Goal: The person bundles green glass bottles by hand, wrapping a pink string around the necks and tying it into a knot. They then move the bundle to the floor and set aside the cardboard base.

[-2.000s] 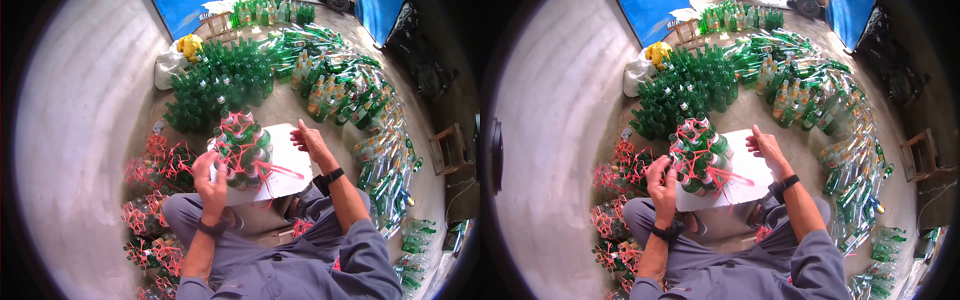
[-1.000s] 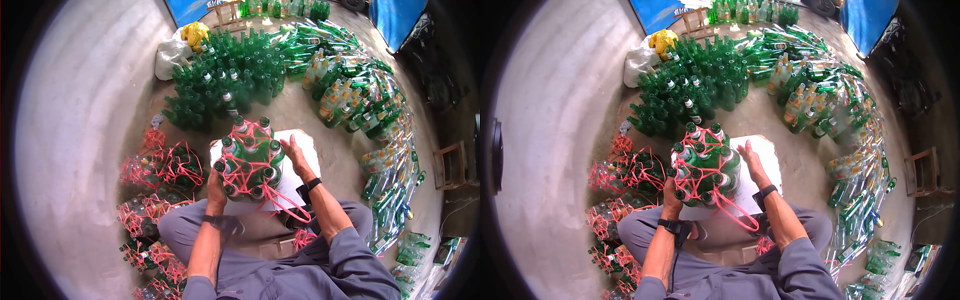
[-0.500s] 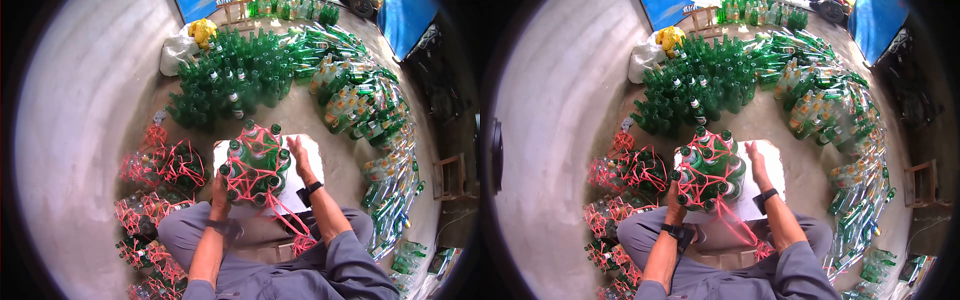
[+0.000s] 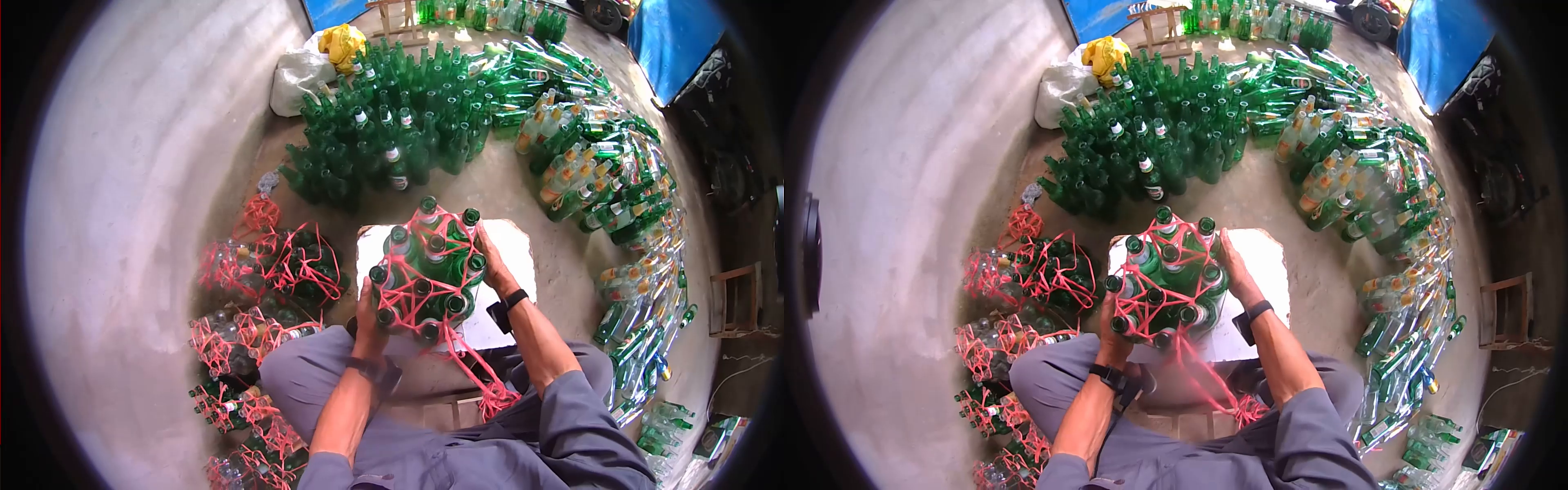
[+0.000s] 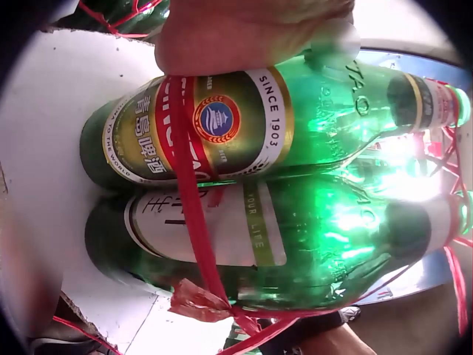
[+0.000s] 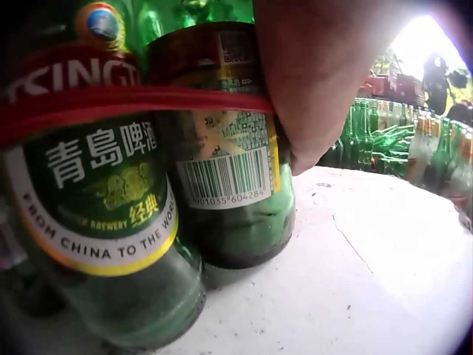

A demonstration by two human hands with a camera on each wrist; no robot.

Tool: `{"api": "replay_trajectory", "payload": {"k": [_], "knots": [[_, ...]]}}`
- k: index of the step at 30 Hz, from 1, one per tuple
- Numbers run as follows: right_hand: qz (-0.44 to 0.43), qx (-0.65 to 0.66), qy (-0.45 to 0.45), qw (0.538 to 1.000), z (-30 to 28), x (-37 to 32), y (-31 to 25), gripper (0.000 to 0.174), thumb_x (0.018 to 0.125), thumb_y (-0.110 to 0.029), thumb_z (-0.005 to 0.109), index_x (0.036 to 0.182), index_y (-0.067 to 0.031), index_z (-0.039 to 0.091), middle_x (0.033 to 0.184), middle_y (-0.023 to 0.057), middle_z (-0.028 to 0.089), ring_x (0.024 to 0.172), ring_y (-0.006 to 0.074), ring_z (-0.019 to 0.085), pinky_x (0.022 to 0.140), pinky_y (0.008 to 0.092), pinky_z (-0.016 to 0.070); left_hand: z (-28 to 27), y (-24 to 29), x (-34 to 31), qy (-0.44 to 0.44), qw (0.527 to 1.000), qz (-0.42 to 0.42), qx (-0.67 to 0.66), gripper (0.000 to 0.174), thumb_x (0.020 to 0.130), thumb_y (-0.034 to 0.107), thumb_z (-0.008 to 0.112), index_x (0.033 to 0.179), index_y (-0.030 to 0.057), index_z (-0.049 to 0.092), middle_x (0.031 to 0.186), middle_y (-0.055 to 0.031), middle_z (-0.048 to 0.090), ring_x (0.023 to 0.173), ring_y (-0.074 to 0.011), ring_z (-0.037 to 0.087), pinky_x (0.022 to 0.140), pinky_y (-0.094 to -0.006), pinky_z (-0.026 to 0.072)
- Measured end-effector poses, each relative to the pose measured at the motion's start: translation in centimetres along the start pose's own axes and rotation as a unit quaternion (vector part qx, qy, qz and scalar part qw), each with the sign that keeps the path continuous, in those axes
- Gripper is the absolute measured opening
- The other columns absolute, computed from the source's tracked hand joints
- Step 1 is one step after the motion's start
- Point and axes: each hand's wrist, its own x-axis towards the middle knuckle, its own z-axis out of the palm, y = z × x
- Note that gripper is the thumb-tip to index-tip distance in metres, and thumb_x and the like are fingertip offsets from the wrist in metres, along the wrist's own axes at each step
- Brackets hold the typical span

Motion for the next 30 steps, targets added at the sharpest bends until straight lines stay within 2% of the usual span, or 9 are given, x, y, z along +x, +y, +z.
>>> {"api": "replay_trajectory", "payload": {"k": [2, 4, 10, 12, 16, 18, 21, 26, 30], "knots": [[0.095, 0.070, 0.000, 0.993, 1.2, -0.8, -3.1, 0.065, 0.107, -0.054, 0.041, 0.150, -0.0055, 0.045, 0.152, 0.0073, 0.049, 0.136, 0.0197, 0.048, 0.114, 0.0374, 0.0382, -0.2, 0.1, -0.3, -0.027, 1.000, 0.012, -0.003, 0.050, 0.108, 0.046, 0.041, 0.135, 0.0073, 0.057, 0.131, -0.0084, 0.063, 0.114, -0.0204, 0.063, 0.099, -0.0365, 0.0510], [0.081, 0.059, -0.003, 0.995, 0.6, -1.2, -2.6, 0.068, 0.104, -0.058, 0.043, 0.147, -0.0056, 0.049, 0.143, 0.0082, 0.057, 0.125, 0.0196, 0.057, 0.108, 0.0360, 0.0450, 1.1, 0.1, -0.8, 0.008, 0.999, 0.036, -0.018, 0.050, 0.109, 0.044, 0.040, 0.139, 0.0065, 0.055, 0.132, -0.0070, 0.062, 0.118, -0.0197, 0.061, 0.103, -0.0349, 0.0481], [0.098, 0.175, 0.049, 0.978, 1.1, -1.6, -0.6, 0.075, 0.103, -0.065, 0.039, 0.141, -0.0031, 0.057, 0.133, 0.0087, 0.065, 0.115, 0.0189, 0.061, 0.100, 0.0337, 0.0472, -0.2, -2.3, 0.2, 0.016, 0.996, 0.073, -0.055, 0.040, 0.108, 0.037, 0.045, 0.134, 0.0095, 0.058, 0.124, -0.0049, 0.066, 0.110, -0.0179, 0.065, 0.097, -0.0360, 0.0526], [0.111, 0.201, 0.052, 0.972, 1.4, -1.7, -1.0, 0.076, 0.102, -0.066, 0.038, 0.141, -0.0031, 0.056, 0.132, 0.0086, 0.065, 0.113, 0.0194, 0.062, 0.099, 0.0343, 0.0481, -0.2, -2.5, 0.6, 0.003, 0.992, 0.103, -0.071, 0.040, 0.110, 0.028, 0.041, 0.134, 0.0012, 0.058, 0.120, -0.0065, 0.069, 0.108, -0.0147, 0.066, 0.095, -0.0291, 0.0538], [0.052, 0.146, 0.061, 0.986, 2.0, -4.0, -1.1, 0.069, 0.106, -0.059, 0.035, 0.145, -0.0041, 0.050, 0.139, 0.0118, 0.060, 0.124, 0.0248, 0.059, 0.107, 0.0393, 0.0469, -2.6, -4.1, 2.1, -0.026, 0.990, 0.078, -0.113, 0.043, 0.110, 0.034, 0.042, 0.133, 0.0018, 0.059, 0.121, -0.0066, 0.067, 0.106, -0.0144, 0.065, 0.095, -0.0289, 0.0521], [0.010, 0.112, 0.084, 0.990, 3.6, -6.7, -1.6, 0.074, 0.107, -0.060, 0.029, 0.151, -0.0017, 0.041, 0.148, 0.0126, 0.052, 0.133, 0.0257, 0.052, 0.117, 0.0392, 0.0346, -3.1, -5.1, 2.0, -0.017, 0.990, 0.058, -0.129, 0.043, 0.110, 0.036, 0.043, 0.133, 0.0028, 0.058, 0.120, -0.0060, 0.067, 0.105, -0.0139, 0.065, 0.094, -0.0288, 0.0519], [0.036, 0.143, 0.159, 0.976, 6.1, -7.8, -1.3, 0.071, 0.108, -0.057, 0.026, 0.150, -0.0022, 0.041, 0.148, 0.0110, 0.052, 0.131, 0.0250, 0.053, 0.113, 0.0394, 0.0402, -1.4, -3.9, 0.5, -0.007, 0.989, 0.062, -0.133, 0.044, 0.109, 0.038, 0.044, 0.134, 0.0038, 0.057, 0.121, -0.0065, 0.066, 0.107, -0.0141, 0.064, 0.095, -0.0297, 0.0507], [0.005, -0.026, 0.187, 0.982, 5.2, -8.7, 0.6, 0.070, 0.108, -0.057, 0.024, 0.150, -0.0025, 0.039, 0.142, 0.0120, 0.054, 0.125, 0.0227, 0.057, 0.108, 0.0383, 0.0457, -3.1, -4.8, 1.3, 0.017, 0.995, 0.093, -0.041, 0.047, 0.108, 0.040, 0.045, 0.133, 0.0028, 0.057, 0.123, -0.0067, 0.064, 0.111, -0.0158, 0.061, 0.099, -0.0305, 0.0470], [0.026, 0.189, 0.147, 0.971, 3.7, -9.2, 4.5, 0.066, 0.109, -0.055, 0.027, 0.148, -0.0042, 0.042, 0.137, 0.0092, 0.058, 0.120, 0.0227, 0.059, 0.102, 0.0359, 0.0495, -3.4, -6.2, 0.5, 0.066, 0.994, 0.031, -0.084, 0.052, 0.107, 0.044, 0.045, 0.134, 0.0015, 0.056, 0.125, -0.0059, 0.063, 0.112, -0.0168, 0.060, 0.102, -0.0309, 0.0447]]}}
